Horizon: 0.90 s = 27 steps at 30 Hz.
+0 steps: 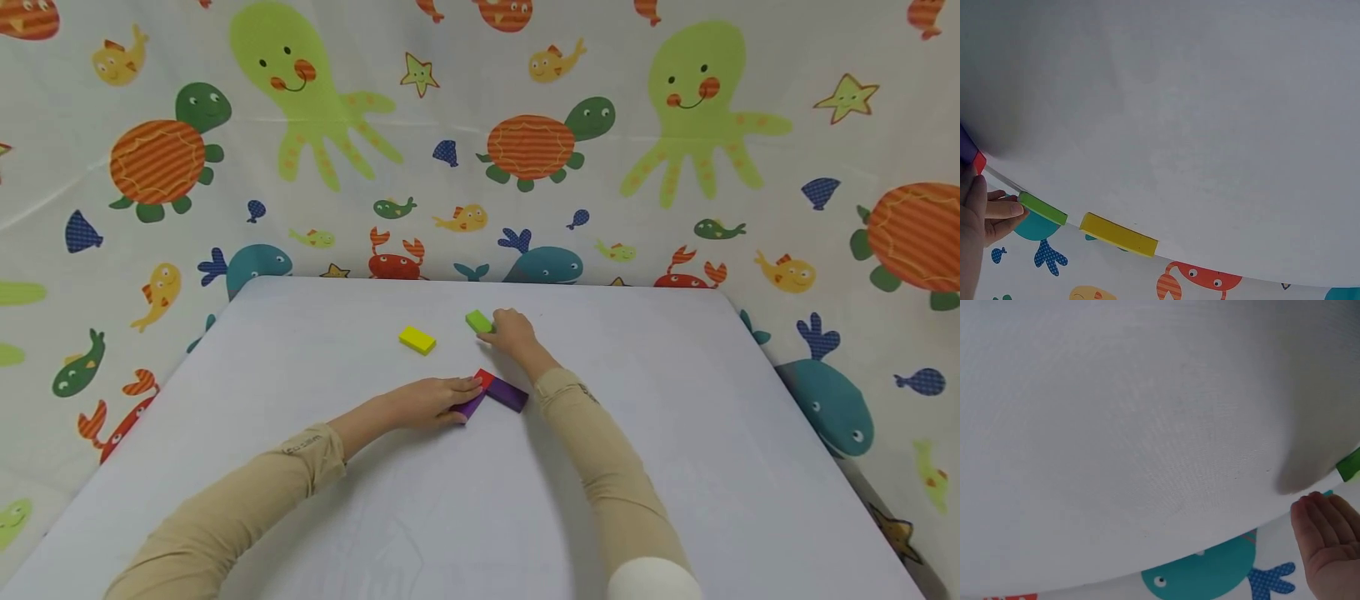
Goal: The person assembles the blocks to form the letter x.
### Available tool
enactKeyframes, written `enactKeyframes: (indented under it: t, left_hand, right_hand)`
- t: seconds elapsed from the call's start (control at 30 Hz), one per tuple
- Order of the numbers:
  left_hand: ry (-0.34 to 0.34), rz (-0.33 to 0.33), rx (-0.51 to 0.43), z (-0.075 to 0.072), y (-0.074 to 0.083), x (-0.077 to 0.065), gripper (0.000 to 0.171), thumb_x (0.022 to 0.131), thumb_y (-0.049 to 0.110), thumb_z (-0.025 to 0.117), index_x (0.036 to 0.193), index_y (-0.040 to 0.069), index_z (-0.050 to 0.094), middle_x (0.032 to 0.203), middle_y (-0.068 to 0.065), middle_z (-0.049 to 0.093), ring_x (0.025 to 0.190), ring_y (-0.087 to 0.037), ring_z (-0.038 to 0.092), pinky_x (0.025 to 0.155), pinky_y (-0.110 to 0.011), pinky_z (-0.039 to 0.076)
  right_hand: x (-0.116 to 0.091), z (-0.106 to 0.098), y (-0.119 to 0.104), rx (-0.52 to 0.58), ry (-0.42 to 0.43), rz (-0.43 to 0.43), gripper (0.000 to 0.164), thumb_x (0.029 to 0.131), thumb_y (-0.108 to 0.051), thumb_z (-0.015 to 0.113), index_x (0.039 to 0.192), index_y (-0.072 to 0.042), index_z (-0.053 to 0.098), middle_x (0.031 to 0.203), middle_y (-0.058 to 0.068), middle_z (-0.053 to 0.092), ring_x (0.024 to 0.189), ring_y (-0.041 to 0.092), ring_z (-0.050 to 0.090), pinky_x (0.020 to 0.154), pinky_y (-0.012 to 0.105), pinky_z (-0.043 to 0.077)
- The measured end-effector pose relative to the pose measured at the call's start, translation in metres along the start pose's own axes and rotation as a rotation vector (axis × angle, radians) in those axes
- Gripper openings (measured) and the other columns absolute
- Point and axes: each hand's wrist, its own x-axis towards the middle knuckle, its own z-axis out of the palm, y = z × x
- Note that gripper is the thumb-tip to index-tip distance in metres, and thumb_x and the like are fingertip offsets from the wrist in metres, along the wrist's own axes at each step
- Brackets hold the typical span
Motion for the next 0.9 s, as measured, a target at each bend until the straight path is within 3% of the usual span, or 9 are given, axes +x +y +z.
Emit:
enactKeyframes:
  t: [0.17, 0.4, 0.7, 0.8, 0.9]
  left_hand:
    - [-0.006, -0.003, 0.001, 0.0, 0.0, 0.001, 0.059, 0.093, 0.034, 0.056, 0.143, 0.007, 0.038, 0.149, -0.009, 0.038, 0.139, -0.02, 0.036, 0.109, -0.033, 0.037]
    - [-0.021, -0.014, 0.015, 0.0, 0.0, 0.002, 0.06, 0.093, 0.036, 0.056, 0.143, 0.008, 0.038, 0.15, -0.008, 0.038, 0.139, -0.02, 0.036, 0.109, -0.033, 0.037]
    - [-0.016, -0.005, 0.025, 0.0, 0.0, 0.004, 0.059, 0.093, 0.035, 0.056, 0.143, 0.007, 0.039, 0.149, -0.009, 0.039, 0.138, -0.021, 0.038, 0.109, -0.034, 0.037]
    - [-0.017, -0.001, 0.032, 0.0, 0.0, 0.004, 0.059, 0.093, 0.034, 0.056, 0.142, 0.006, 0.039, 0.149, -0.009, 0.039, 0.137, -0.021, 0.039, 0.109, -0.034, 0.037]
    - [-0.017, 0.001, 0.039, -0.001, 0.001, 0.004, 0.058, 0.093, 0.034, 0.057, 0.142, 0.006, 0.04, 0.148, -0.009, 0.04, 0.137, -0.022, 0.039, 0.109, -0.034, 0.037]
  right_hand:
    - [0.003, 0.003, -0.001, 0.036, -0.015, -0.006, 0.047, 0.088, -0.033, 0.065, 0.113, 0.006, 0.061, 0.098, 0.017, 0.067, 0.081, 0.021, 0.053, 0.078, 0.036, 0.049]
    - [0.005, 0.005, -0.007, 0.062, -0.012, 0.03, 0.034, 0.088, -0.031, 0.065, 0.092, 0.002, 0.061, 0.08, 0.01, 0.058, 0.073, 0.018, 0.046, 0.066, 0.027, 0.039]
    - [0.01, 0.007, -0.009, 0.046, 0.047, 0.054, 0.031, 0.085, -0.027, 0.069, 0.088, 0.003, 0.063, 0.08, 0.012, 0.062, 0.069, 0.017, 0.046, 0.063, 0.027, 0.04]
    - [0.027, 0.026, 0.004, 0.027, 0.091, 0.039, 0.03, 0.083, -0.028, 0.071, 0.083, 0.0, 0.062, 0.074, 0.009, 0.061, 0.065, 0.017, 0.047, 0.06, 0.028, 0.041]
    - [0.063, 0.065, 0.036, 0.018, 0.135, 0.018, 0.035, 0.08, -0.035, 0.072, 0.081, -0.002, 0.061, 0.071, 0.008, 0.06, 0.062, 0.019, 0.048, 0.056, 0.03, 0.042]
